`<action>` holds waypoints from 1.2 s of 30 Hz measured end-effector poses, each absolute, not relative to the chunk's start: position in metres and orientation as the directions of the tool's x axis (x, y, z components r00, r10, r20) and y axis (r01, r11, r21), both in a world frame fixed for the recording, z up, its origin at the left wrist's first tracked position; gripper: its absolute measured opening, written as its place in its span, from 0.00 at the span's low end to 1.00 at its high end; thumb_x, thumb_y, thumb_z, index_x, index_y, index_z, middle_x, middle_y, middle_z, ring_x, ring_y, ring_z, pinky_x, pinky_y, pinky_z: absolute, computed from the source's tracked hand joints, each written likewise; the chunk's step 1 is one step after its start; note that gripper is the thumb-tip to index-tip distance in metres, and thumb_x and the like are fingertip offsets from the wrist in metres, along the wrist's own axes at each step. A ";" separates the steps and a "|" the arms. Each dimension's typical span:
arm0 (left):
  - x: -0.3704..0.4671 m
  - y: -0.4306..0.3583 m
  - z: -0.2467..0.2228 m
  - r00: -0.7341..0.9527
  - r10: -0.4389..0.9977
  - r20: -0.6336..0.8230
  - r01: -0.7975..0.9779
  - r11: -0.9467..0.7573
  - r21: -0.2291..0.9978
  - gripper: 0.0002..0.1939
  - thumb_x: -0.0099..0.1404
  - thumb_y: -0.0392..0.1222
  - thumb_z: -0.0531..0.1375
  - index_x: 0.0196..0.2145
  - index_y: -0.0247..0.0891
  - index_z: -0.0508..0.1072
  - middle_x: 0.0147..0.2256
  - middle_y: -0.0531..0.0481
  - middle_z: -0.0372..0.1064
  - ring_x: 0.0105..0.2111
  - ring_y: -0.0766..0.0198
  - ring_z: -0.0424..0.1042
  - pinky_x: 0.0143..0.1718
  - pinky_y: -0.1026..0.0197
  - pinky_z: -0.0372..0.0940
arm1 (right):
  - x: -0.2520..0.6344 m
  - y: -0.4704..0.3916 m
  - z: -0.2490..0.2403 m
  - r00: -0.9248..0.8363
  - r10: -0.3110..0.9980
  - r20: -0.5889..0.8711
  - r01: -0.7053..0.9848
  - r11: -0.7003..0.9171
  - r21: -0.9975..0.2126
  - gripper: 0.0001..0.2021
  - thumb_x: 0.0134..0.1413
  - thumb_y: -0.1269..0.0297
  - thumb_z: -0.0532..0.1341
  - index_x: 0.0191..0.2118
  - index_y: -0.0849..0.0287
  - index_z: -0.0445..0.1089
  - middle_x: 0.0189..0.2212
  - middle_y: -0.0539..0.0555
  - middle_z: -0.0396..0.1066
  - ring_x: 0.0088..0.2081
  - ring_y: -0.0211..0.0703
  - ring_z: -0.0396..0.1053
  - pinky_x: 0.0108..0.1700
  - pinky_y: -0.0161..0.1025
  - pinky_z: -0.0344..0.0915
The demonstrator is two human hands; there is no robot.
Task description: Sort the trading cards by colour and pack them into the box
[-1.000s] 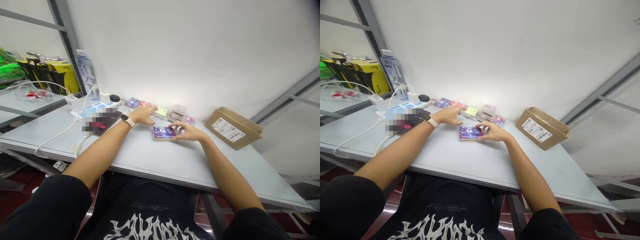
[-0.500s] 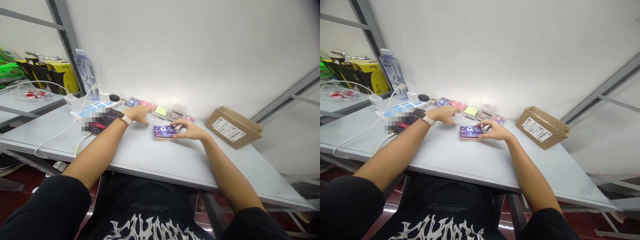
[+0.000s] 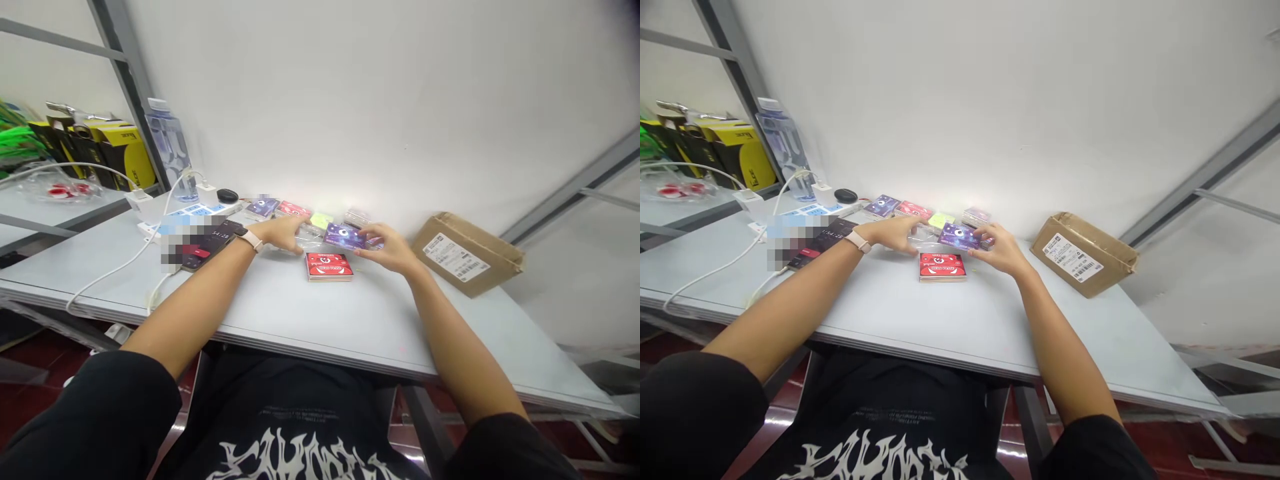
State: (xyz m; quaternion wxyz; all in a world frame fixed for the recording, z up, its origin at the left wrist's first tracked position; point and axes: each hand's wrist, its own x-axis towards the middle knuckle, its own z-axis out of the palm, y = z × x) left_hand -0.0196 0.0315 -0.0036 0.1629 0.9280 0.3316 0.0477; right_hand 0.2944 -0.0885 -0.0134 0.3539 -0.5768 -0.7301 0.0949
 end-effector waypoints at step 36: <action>-0.009 0.035 -0.013 0.792 0.583 0.182 0.480 -0.779 0.404 0.41 0.52 0.63 0.69 0.57 0.37 0.69 0.55 0.38 0.75 0.51 0.45 0.76 0.51 0.51 0.69 | 0.218 -0.072 -0.058 -0.017 0.814 0.581 0.644 0.453 -0.616 0.15 0.64 0.55 0.65 0.52 0.55 0.77 0.57 0.64 0.78 0.52 0.57 0.79 0.53 0.56 0.79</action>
